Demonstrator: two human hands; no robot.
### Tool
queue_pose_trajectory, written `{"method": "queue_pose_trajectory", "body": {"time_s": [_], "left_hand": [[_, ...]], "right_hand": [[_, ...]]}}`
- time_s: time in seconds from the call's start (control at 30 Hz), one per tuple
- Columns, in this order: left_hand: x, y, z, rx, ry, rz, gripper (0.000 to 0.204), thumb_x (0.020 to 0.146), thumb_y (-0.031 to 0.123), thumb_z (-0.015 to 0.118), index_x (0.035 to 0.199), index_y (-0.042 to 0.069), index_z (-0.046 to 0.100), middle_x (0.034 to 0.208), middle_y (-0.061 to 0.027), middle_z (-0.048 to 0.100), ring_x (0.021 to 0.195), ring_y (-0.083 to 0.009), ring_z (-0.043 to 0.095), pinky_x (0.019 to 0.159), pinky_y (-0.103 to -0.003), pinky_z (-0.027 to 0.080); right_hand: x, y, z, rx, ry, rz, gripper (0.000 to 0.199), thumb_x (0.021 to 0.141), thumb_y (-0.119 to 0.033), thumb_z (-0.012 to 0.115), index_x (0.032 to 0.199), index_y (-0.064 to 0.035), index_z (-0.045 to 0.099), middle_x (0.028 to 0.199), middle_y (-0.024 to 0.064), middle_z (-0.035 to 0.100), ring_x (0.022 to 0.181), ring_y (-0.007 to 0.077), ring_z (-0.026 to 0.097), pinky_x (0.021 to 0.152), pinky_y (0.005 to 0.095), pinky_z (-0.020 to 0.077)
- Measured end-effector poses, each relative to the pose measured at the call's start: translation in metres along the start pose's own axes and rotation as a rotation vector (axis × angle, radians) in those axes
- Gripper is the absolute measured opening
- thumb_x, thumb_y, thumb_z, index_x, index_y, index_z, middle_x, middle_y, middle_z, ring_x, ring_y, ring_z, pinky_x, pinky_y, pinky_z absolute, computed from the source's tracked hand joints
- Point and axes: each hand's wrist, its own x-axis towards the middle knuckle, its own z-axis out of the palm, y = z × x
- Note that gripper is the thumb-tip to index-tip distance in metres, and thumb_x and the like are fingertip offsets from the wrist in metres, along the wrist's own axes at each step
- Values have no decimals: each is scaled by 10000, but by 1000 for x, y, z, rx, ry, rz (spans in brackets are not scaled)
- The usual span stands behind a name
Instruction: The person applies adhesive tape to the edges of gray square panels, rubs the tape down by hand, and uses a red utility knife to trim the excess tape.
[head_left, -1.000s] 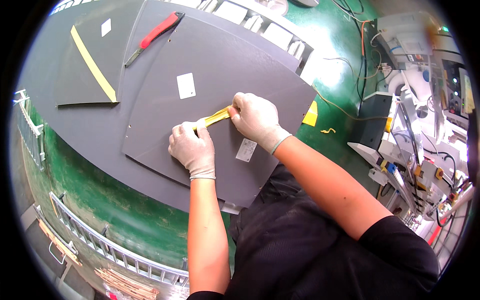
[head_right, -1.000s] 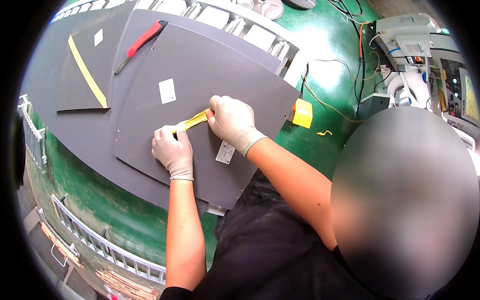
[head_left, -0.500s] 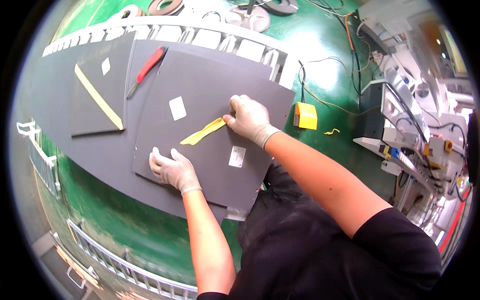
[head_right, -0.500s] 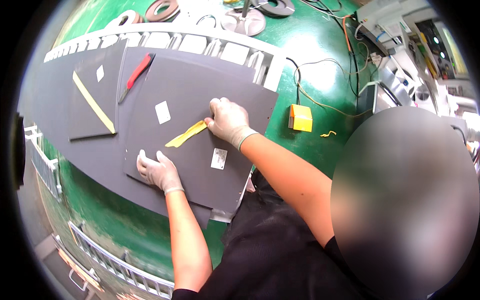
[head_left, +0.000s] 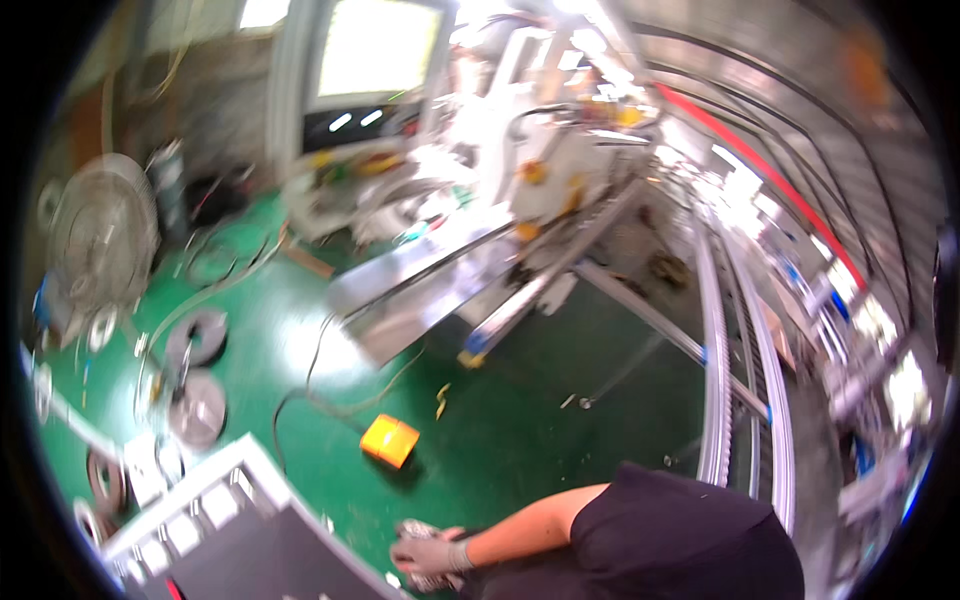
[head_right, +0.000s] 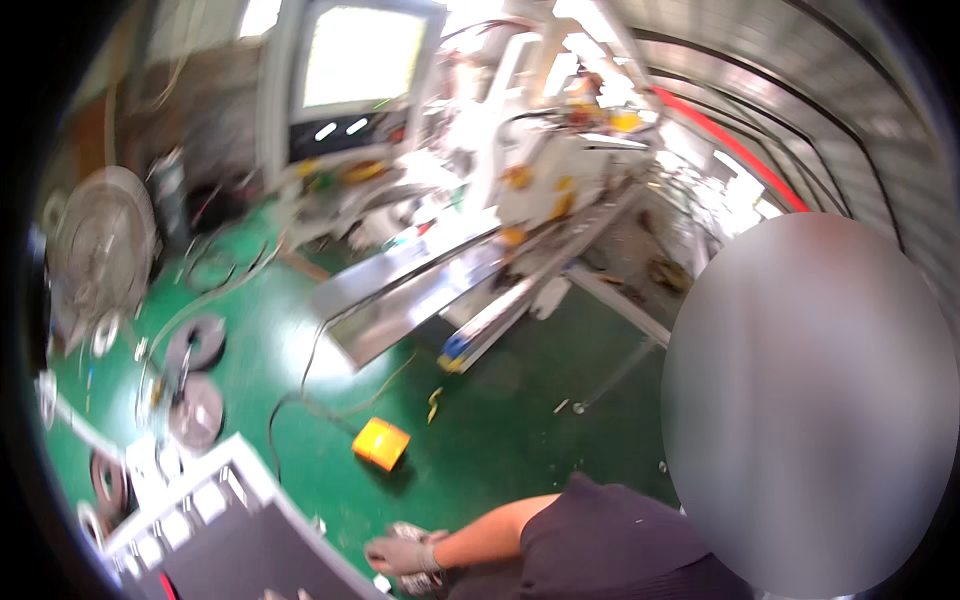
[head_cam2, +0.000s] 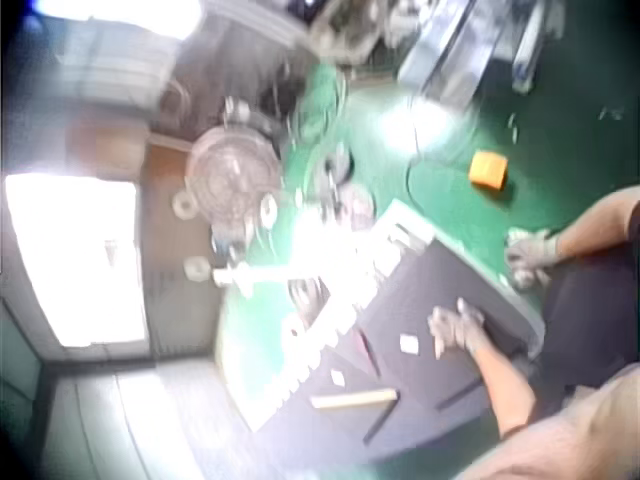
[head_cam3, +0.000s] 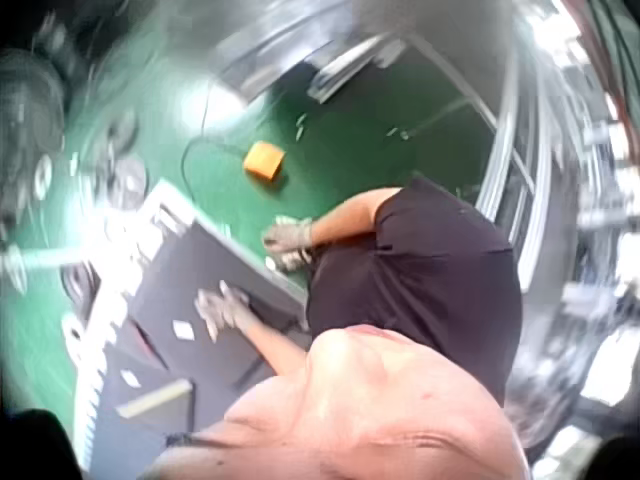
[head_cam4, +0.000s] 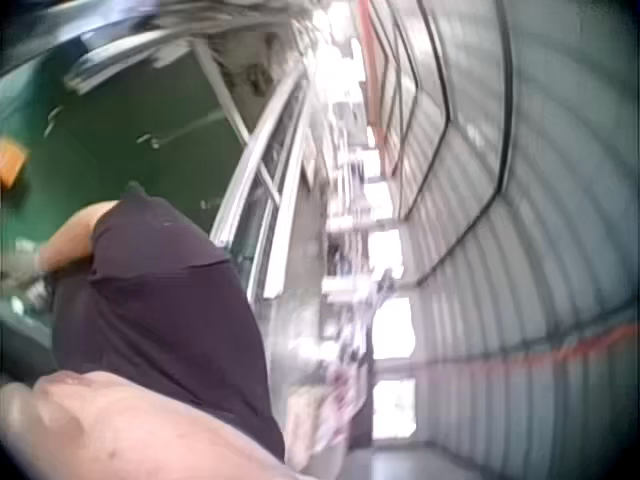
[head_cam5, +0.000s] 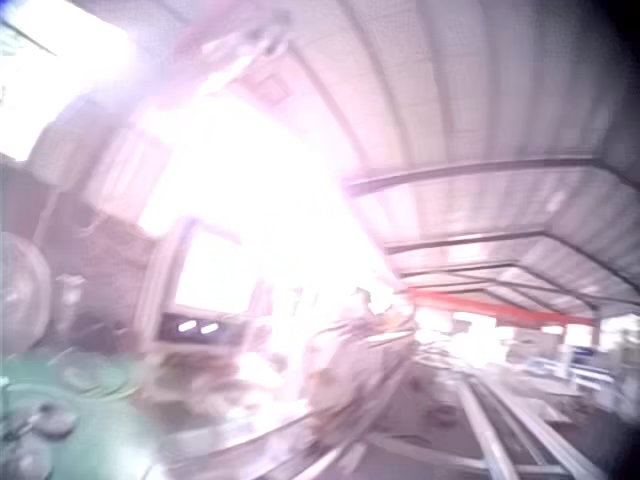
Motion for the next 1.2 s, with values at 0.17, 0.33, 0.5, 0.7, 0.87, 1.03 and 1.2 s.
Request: {"method": "queue_pose_trajectory", "body": {"time_s": [0.17,0.33,0.5,0.7,0.87,1.03,1.2], "left_hand": [[29,74,-166,3,-591,-44,862,992,671,447,1644,151,225,1690,-255,138,1536,-476,171,1212,-612,240],[-13,-27,-86,-79,-289,51,903,975,594,540,1627,73,195,1650,-279,240,1522,-444,231,1236,-562,190],[-20,-65,-88,-56,-485,-134,1058,942,702,521,1624,-12,141,1697,-239,126,1569,-418,84,1260,-561,68],[-1,-31,-120,13,-625,-196,1022,948,703,504,1638,84,74,1687,-246,104,1551,-432,85,1248,-565,77],[25,21,-189,39,-758,-90,912,968,660,517,1642,228,80,1638,-289,206,1507,-457,204,1222,-585,168],[30,25,-229,44,-809,-7,831,987,617,530,1646,371,87,1588,-332,307,1463,-481,323,1197,-604,259],[4,53,-263,17,-756,-56,819,998,624,507,1645,418,50,1626,-320,237,1463,-466,334,1191,-621,267]], "right_hand": [[-103,9,-46,24,118,112,284,960,-300,577,1063,-36,592,981,187,668,910,370,650,826,473,506],[-131,45,-64,86,296,173,346,960,-306,586,1170,-33,610,1098,218,695,1050,405,659,894,490,508],[-185,87,-76,139,345,395,439,962,-341,565,1262,-24,610,1170,232,694,1114,409,650,952,487,500],[-262,115,-65,200,313,543,438,955,-344,544,1238,-19,626,1156,229,702,1138,396,645,966,475,493],[-316,127,-33,158,300,619,412,946,-353,554,1178,-31,663,1149,214,713,1127,384,659,959,478,505],[-326,129,6,185,273,653,398,955,-361,558,1156,-40,681,1126,200,723,1105,373,672,941,472,515],[-318,98,29,149,270,601,396,946,-354,558,1147,-36,681,1072,208,732,1070,389,683,927,479,523]]}}
